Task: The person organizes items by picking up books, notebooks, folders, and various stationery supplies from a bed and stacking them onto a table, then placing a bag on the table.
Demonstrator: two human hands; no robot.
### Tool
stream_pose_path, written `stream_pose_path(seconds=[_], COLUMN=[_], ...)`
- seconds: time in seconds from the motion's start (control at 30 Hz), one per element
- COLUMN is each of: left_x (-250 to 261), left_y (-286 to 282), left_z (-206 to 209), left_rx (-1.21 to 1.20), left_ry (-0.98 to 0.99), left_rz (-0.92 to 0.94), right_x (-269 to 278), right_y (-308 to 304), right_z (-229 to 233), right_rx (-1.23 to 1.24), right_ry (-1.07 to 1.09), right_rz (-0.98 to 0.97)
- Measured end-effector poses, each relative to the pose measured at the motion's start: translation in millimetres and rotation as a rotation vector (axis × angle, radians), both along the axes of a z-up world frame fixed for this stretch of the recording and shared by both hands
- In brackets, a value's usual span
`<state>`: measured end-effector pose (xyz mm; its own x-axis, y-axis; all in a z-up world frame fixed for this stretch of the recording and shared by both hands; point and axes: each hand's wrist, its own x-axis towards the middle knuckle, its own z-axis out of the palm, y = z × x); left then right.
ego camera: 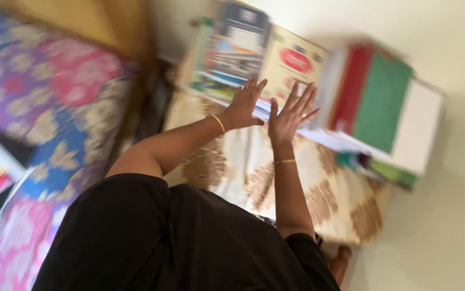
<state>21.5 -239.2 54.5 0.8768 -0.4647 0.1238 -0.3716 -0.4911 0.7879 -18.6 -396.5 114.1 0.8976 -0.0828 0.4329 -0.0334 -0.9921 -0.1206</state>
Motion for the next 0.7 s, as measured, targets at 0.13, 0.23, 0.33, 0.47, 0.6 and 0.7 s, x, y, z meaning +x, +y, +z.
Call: stream_pose_path(seconds=[0.13,0.23,0.33,0.47,0.6,0.7], left_x=[-46,-106,-182,-312,-416,-464], left_y=[152,269,371,494,571,623], left_z=[-30,-46,-71,-118,-167,-196], left_rx=[0.005,0.072,0.176,0.027,0.039,-0.007], left_ry=[-0.086,0.064,0.063,0.015,0.2,0.248], left_rz=[0.324,0.542,0.812,1.18,1.391,1.501], right_x=[-8,-31,-64,-116,-149,-165], right_y=[149,254,356,481,577,632], right_z=[-33,-58,-83,-108,-160,-216], right_rx=[0.089,0.164,0.127,0.077,0.083,0.225], right_ry=[0.155,0.239,0.413,0.565,0.769,0.997], right_rz=[0.414,0.67,0.913,1.184,1.341,1.322])
